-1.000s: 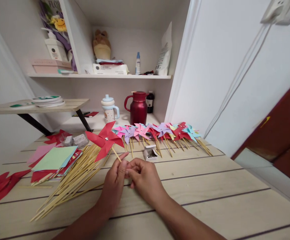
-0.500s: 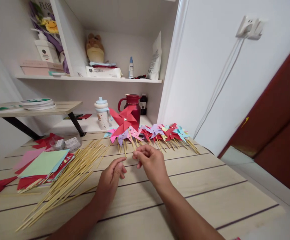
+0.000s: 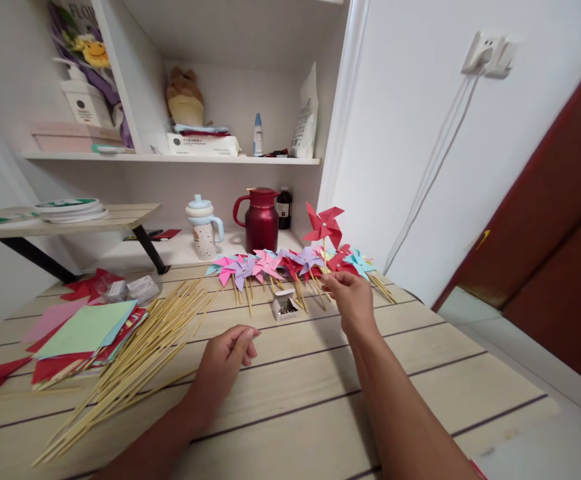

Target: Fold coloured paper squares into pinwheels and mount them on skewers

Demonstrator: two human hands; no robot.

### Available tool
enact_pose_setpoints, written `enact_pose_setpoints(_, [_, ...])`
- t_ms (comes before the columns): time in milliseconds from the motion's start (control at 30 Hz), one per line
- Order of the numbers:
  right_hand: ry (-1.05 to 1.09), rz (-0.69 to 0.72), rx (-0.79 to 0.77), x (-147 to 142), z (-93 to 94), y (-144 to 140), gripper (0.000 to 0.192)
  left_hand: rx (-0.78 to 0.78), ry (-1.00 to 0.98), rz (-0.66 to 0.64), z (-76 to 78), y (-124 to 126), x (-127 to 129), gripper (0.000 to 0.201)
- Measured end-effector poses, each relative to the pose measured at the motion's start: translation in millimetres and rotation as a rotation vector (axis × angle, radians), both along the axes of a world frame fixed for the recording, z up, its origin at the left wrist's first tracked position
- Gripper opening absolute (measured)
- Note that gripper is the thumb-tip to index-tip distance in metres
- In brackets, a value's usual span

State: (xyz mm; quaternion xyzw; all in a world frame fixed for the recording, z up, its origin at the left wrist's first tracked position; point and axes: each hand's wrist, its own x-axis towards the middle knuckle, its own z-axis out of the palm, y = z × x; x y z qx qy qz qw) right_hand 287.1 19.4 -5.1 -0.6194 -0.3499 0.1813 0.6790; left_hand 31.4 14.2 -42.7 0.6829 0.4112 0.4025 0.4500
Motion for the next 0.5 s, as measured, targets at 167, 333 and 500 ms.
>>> enact_pose_setpoints(167, [-0.06, -0.114, -0.102, 16.2, -7.0, 1.5, 0.027, 0.043, 0.135, -0.06, -3.8, 2.1, -1.2, 0.034])
enact_pose_setpoints(333, [-0.159, -0.121, -0.291, 22.9, -14.6, 4.8, 0.024, 0.059, 0.182, -0.069, -1.3, 0.7, -0.5, 0.031])
enact_pose_setpoints(500, [-0.283, -0.037, -0.438, 22.3, -26.1, 11.0, 0.031, 0.091, 0.205, -0.081, 0.5, 0.1, 0.8, 0.033])
